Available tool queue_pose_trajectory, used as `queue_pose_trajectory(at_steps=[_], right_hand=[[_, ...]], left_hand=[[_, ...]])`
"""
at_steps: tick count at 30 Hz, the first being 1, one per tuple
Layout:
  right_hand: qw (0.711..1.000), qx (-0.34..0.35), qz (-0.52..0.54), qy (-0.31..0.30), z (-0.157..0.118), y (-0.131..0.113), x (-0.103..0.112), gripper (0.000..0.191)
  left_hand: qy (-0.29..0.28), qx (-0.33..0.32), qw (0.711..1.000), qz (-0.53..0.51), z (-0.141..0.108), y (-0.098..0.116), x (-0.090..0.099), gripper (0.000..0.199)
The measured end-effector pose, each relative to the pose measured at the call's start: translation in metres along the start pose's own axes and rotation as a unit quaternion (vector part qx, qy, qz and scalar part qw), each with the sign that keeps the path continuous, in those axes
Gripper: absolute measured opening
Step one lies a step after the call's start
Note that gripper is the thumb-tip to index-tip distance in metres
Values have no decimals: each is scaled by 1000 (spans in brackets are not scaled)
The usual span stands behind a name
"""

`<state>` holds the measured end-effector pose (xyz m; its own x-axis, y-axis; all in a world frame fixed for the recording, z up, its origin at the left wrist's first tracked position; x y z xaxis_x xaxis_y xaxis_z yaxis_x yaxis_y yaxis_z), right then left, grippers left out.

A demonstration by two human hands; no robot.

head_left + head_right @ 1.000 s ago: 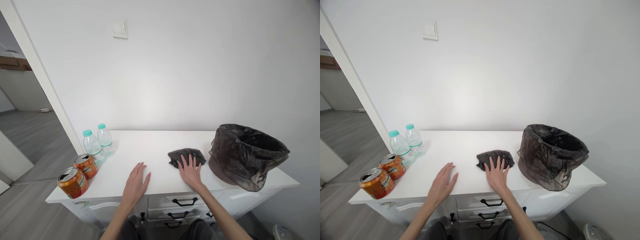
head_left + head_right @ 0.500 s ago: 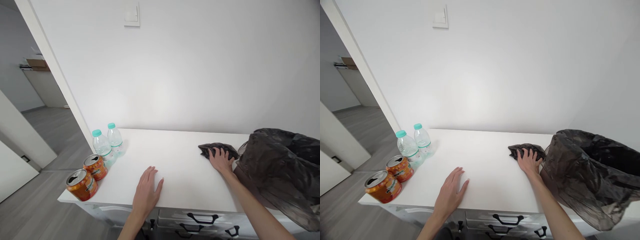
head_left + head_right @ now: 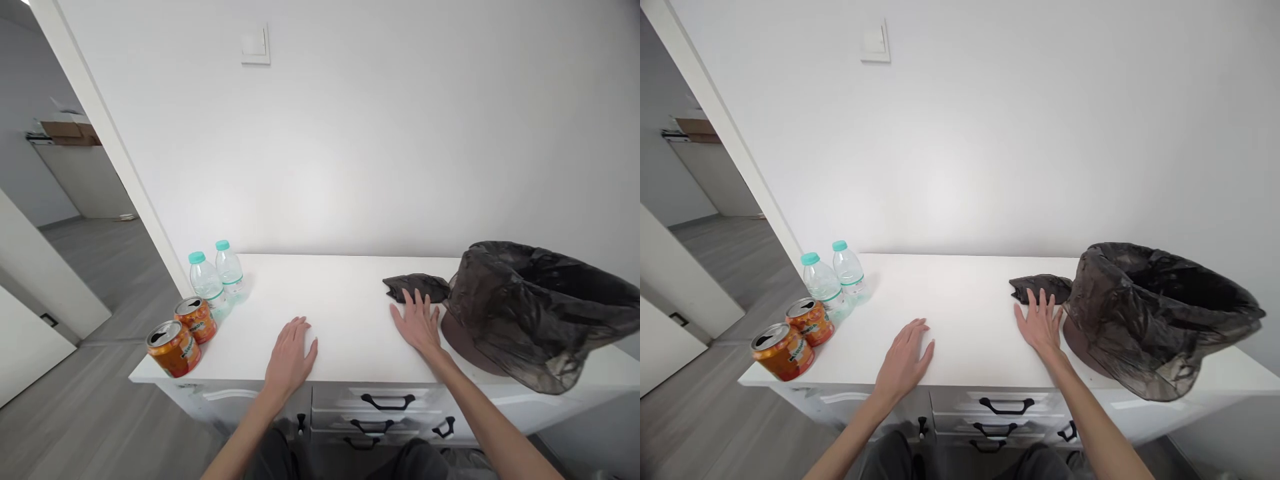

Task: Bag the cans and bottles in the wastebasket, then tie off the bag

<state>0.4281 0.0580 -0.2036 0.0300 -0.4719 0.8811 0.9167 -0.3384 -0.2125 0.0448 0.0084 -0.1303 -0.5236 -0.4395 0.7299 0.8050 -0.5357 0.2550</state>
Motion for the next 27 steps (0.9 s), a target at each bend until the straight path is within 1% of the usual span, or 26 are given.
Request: queue_pose_trajectory(at_steps=[4, 9, 14, 19, 23, 27], right_hand=[[1000, 2, -14, -7, -28, -14, 14, 77], [997, -14, -16, -79, -58, -25, 19, 79], [994, -5, -4, -110, -79, -35, 30, 80], [992, 5, 1, -123, -90, -40, 38, 80], [990, -1, 2, -141, -92, -39, 36, 79], [991, -4, 5, -136, -91, -38, 36, 80]], left_hand=[[-27, -25, 999, 37, -1, 3, -4, 45], [-57, -24, 996, 70, -4, 0, -13, 56], [-67, -26, 994, 77, -6, -3, -19, 58], [-69, -32, 993, 88, -7, -4, -22, 57], [-82, -28, 989, 116, -7, -4, -25, 58], [-87, -26, 988, 122, -5, -4, -25, 58]])
Point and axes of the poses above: each hand's wrist, its own z-axis towards the middle knuckle, its own x-axis out of the back of the hand, y = z × x, the point moved 9 cm from there along z, towards the middle knuckle, and after that the axes turned 8 degrees about y, right-handed, at the moved point
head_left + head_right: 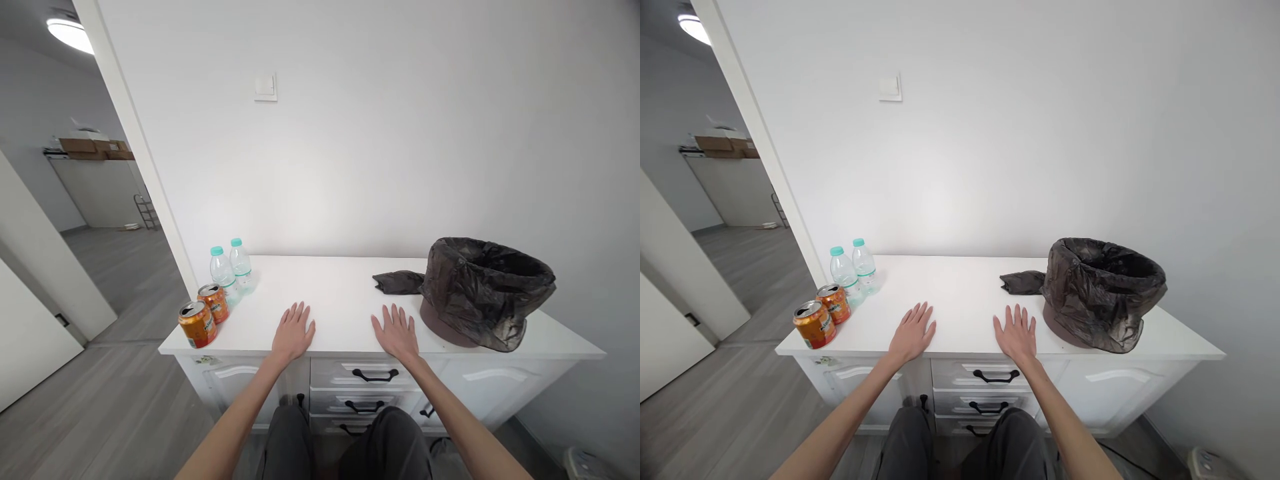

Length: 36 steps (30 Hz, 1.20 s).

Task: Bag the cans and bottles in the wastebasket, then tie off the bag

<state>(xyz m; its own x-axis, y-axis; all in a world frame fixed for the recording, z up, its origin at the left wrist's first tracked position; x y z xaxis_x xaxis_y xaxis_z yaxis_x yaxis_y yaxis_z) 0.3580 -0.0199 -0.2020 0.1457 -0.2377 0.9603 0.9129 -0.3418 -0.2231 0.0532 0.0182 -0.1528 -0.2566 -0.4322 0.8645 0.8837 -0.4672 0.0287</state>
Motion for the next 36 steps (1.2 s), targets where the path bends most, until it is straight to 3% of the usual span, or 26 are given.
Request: queue_pose_trajectory(at_steps=[36], right_hand=[[1000, -1, -3, 5, -2, -6, 16, 75]], left_hand=[[-46, -8, 999, -13, 14, -9, -16, 65]])
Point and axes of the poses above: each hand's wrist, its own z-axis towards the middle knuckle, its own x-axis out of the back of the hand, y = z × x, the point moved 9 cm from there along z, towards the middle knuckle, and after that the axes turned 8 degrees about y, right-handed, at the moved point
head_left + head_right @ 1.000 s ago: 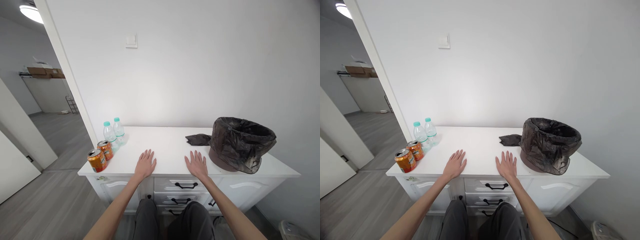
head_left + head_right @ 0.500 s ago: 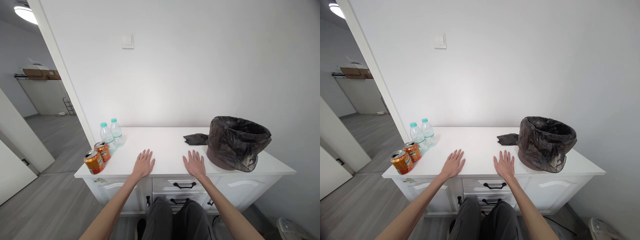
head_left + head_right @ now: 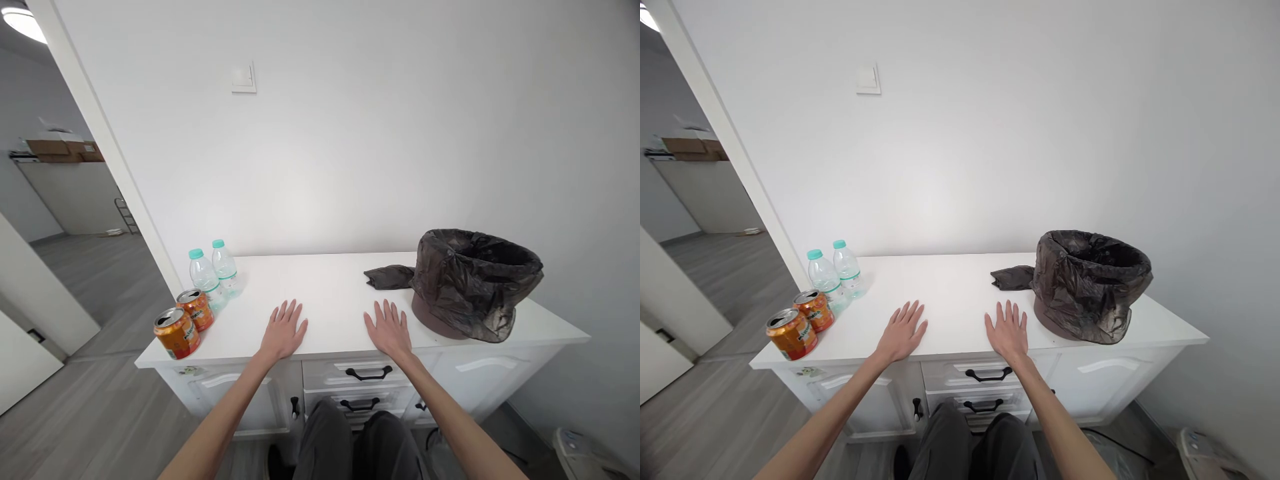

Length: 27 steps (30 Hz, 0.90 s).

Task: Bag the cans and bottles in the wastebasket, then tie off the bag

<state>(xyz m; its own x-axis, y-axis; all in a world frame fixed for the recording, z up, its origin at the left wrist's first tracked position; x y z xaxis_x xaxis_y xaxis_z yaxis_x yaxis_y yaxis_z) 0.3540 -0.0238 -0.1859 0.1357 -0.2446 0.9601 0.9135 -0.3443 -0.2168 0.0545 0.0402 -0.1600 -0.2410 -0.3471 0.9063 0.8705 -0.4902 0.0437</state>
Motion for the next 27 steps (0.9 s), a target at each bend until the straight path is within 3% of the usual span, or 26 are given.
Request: queue_pose_trajectory(at_steps=[6, 11, 14, 18, 23, 27], right_hand=[[1000, 3, 0, -2, 2, 2, -5, 76], [1000, 0, 6, -3, 6, 8, -14, 77], [1000, 0, 7, 0, 7, 9, -14, 77], [1000, 1, 8, -1, 5, 7, -8, 76], [1000, 0, 0, -7, 2, 1, 2, 74], [999, 32, 8, -34, -8, -2, 11, 73]], left_hand=[[-9, -4, 1000, -22, 16, -15, -3, 65], [99, 41, 994, -29, 30, -46, 23, 58], [140, 90, 986, -25, 34, -66, 44, 43], [113, 134, 984, -27, 37, -81, 56, 17], [70, 155, 984, -53, 37, -83, 54, 27], [67, 165, 980, -87, 35, -83, 54, 28]])
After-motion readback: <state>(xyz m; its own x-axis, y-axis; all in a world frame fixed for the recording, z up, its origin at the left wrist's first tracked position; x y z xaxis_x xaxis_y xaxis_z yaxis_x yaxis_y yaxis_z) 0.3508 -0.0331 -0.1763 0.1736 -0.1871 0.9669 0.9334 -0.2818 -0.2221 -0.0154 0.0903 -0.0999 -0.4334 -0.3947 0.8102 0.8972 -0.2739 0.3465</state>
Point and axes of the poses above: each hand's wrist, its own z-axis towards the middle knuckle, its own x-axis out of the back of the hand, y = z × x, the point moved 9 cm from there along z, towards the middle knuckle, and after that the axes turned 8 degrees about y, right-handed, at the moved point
